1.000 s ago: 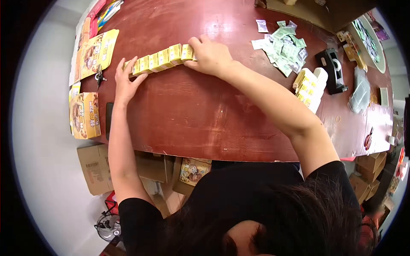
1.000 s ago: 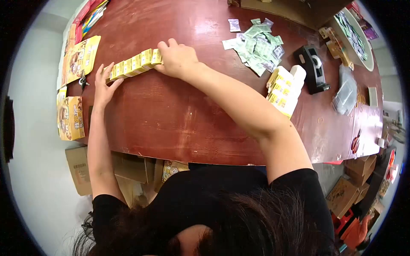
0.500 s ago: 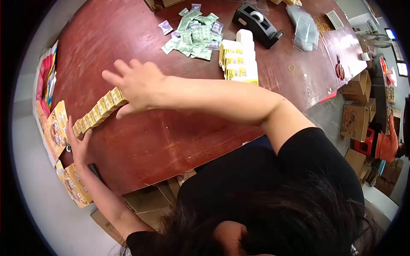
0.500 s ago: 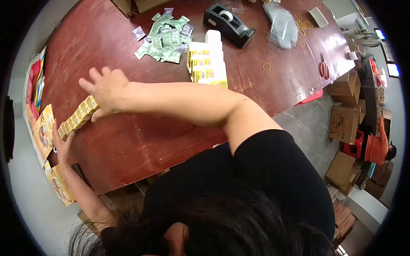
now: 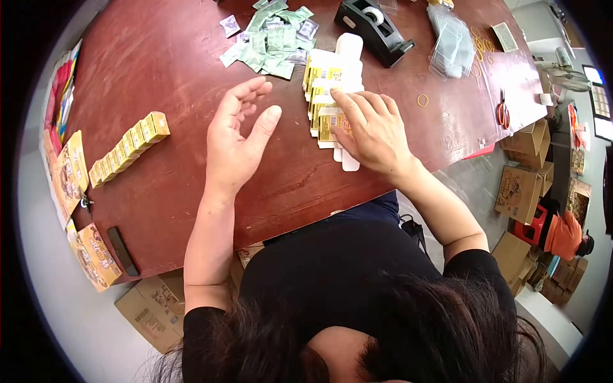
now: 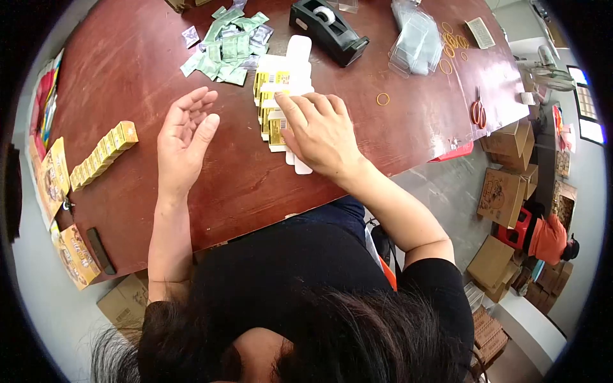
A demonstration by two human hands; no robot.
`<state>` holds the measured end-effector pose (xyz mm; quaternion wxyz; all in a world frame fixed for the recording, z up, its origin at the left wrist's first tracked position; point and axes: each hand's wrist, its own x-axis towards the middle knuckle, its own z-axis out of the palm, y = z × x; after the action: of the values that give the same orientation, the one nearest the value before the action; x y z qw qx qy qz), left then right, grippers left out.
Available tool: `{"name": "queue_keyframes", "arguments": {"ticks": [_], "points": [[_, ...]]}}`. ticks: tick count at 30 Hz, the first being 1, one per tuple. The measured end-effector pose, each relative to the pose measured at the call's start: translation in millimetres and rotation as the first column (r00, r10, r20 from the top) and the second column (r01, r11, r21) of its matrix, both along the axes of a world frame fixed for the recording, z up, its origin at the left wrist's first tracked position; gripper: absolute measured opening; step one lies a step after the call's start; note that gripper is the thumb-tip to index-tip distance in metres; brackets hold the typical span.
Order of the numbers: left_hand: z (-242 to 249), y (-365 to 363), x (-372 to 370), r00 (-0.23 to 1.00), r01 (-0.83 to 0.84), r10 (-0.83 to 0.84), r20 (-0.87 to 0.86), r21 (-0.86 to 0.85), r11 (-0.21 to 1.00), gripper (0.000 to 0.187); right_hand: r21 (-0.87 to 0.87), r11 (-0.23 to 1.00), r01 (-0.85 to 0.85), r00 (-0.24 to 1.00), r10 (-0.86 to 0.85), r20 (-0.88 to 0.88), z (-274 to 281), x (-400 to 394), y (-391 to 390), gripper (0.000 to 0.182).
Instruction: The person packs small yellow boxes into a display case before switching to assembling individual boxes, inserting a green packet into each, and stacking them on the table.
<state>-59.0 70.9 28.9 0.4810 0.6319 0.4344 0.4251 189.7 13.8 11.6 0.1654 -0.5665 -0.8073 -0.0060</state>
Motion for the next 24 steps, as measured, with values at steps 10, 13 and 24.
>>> {"name": "queue_keyframes", "arguments": {"ticks": [10, 13, 24], "points": [[-17.8, -42.7, 30.3, 0.982, 0.184, -0.18, 0.049, -0.411, 0.893, 0.032, -0.595, 0.775, 0.211, 0.684, -0.552, -0.476, -2.8, 26.4, -4.1, 0.031], [-3.2, -41.9, 32.2, 0.984, 0.152, -0.177, -0.035, -0.374, 0.915, 0.036, -0.531, 0.834, 0.147, 0.496, -0.527, -0.69, -5.6, 33.9, -7.9, 0.018], [0.9, -36.9, 10.2, 0.413, 0.793, -0.234, 0.88, -0.221, 0.568, 0.115, -0.378, 0.813, -0.442, 0.301, -0.263, -0.917, 51.3, -17.4, 17.6, 0.013]]}}
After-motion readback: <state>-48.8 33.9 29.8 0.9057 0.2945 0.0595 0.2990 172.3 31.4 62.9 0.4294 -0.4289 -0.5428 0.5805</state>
